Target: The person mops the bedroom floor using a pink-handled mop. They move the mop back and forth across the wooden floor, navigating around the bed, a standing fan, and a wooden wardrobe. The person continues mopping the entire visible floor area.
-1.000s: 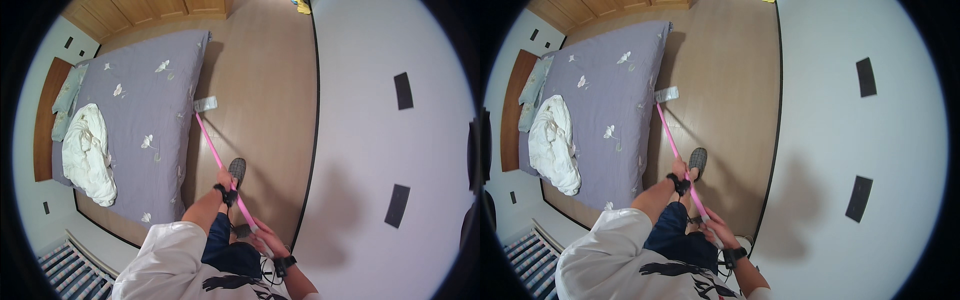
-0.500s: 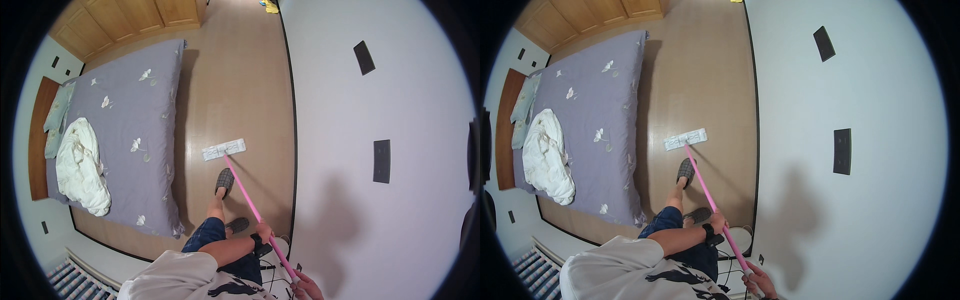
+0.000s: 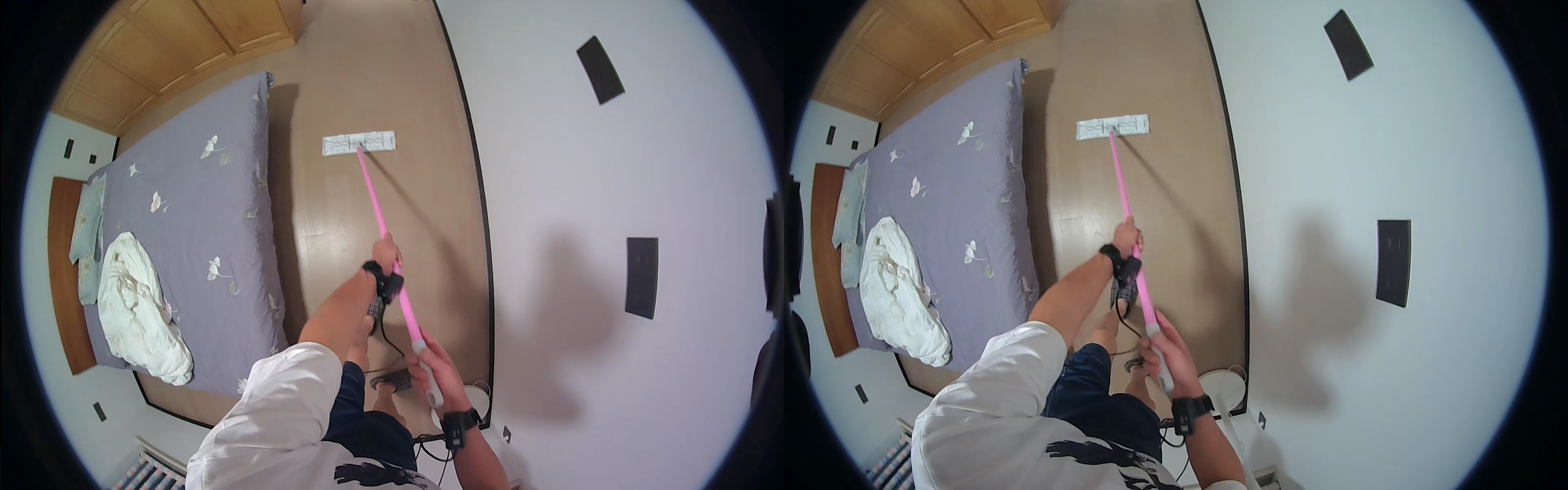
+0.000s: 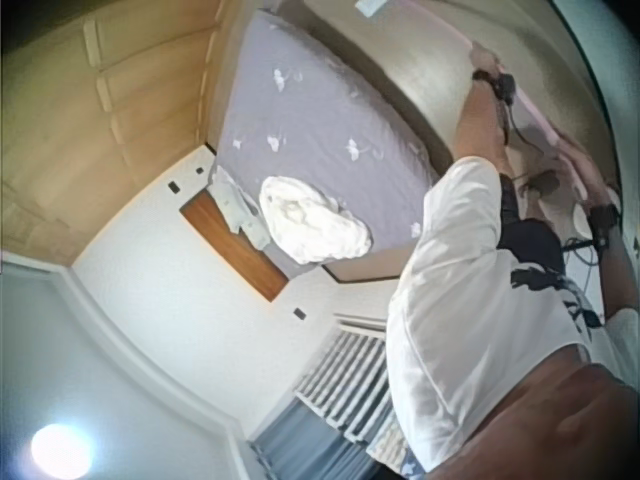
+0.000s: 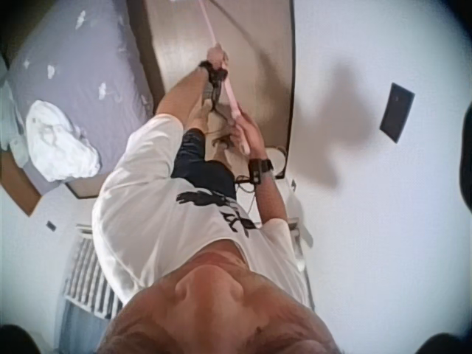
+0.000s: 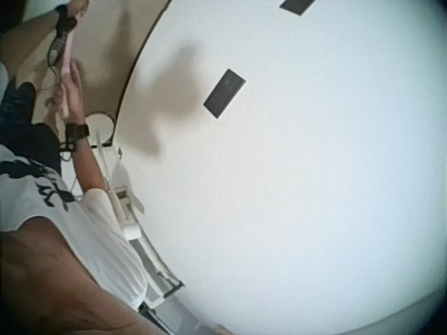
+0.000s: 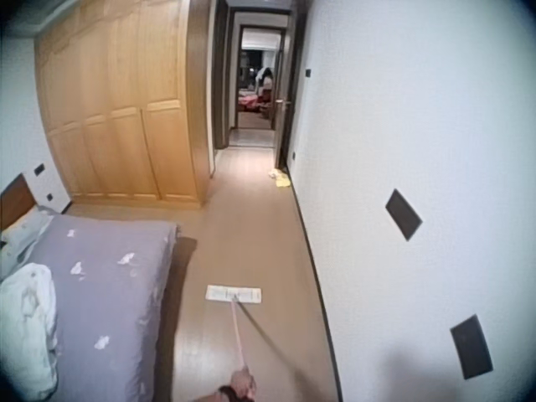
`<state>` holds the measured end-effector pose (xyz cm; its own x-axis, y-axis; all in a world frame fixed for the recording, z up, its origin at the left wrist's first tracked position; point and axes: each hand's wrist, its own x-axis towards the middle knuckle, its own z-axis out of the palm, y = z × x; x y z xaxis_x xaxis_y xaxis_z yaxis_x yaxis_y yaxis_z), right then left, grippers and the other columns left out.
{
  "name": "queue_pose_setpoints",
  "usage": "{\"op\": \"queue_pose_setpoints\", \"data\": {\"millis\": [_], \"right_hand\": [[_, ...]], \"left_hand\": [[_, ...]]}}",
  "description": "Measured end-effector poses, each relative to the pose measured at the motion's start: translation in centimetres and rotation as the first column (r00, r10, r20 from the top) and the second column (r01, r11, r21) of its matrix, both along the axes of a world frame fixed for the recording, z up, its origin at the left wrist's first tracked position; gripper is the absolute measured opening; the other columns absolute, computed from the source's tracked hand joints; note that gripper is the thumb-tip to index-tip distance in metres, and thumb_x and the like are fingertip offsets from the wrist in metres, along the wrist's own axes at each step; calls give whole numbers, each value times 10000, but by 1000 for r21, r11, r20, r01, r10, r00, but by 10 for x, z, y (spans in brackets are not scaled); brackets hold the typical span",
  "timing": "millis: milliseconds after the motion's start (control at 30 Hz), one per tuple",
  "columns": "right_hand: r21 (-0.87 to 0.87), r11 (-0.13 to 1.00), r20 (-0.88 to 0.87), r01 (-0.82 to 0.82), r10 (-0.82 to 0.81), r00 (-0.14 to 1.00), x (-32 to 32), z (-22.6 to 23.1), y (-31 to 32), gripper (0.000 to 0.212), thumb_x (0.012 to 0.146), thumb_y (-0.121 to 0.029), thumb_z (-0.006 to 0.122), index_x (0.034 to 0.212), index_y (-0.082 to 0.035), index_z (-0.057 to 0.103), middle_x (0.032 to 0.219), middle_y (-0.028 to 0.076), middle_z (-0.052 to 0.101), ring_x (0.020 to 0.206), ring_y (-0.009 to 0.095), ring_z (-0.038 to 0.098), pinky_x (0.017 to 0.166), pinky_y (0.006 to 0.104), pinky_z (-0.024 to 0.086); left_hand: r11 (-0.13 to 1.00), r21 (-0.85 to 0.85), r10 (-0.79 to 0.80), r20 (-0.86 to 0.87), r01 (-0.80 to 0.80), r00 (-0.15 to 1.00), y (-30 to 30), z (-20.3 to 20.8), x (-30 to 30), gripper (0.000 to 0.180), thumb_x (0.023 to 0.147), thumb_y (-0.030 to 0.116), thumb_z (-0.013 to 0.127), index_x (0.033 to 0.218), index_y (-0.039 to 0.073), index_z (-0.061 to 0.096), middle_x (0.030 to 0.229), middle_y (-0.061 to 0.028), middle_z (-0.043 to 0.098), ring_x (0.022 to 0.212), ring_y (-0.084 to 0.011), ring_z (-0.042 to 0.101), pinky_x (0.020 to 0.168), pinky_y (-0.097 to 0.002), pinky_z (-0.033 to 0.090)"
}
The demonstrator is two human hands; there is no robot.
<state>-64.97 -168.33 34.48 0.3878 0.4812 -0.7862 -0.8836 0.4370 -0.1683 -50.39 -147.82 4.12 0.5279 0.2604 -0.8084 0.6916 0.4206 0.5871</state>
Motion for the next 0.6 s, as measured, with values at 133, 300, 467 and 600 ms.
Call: {"op": "queue_pose_setpoints", "data": {"millis": [133, 300, 467, 600], "right_hand": [[94, 994, 9, 57, -58, 998, 1, -2, -11, 616, 1033, -91, 538, 1606, -183, 330, 962, 62, 577, 641, 85, 485, 491, 211, 413], [-41, 999, -14, 10, -10, 1000, -94, 20, -89, 655, 1015, -82, 548, 1615, -180, 304, 949, 80, 564, 632, 95, 470, 484, 210, 402], [-147, 988, -122, 51, -69, 990, -231, 70, -205, 691, 997, -98, 583, 1619, -159, 287, 932, 93, 602, 585, 107, 485, 455, 233, 397], [-172, 978, -147, 115, -141, 979, -318, 123, -270, 718, 999, -153, 617, 1625, -153, 265, 912, 80, 585, 557, 94, 463, 439, 221, 390]], "left_hand": [[988, -130, 83, -21, -85, 996, -4, 0, 6, 663, 1091, 497, 278, 623, 78, 489, 483, -106, 510, 370, -262, 508, 378, -423, 426], [997, -69, -23, -34, 20, 999, -99, 24, -103, 662, 1079, 522, 286, 612, 93, 476, 480, -85, 487, 374, -242, 483, 395, -404, 408], [990, -134, -53, -130, 35, 990, -244, 61, -250, 653, 1085, 492, 320, 596, 92, 482, 475, -78, 486, 370, -240, 486, 393, -408, 408], [971, -236, -3, -218, -50, 976, -342, 92, -344, 529, 1078, 399, 378, 675, 75, 488, 499, -96, 483, 382, -267, 522, 362, -440, 432]]}}
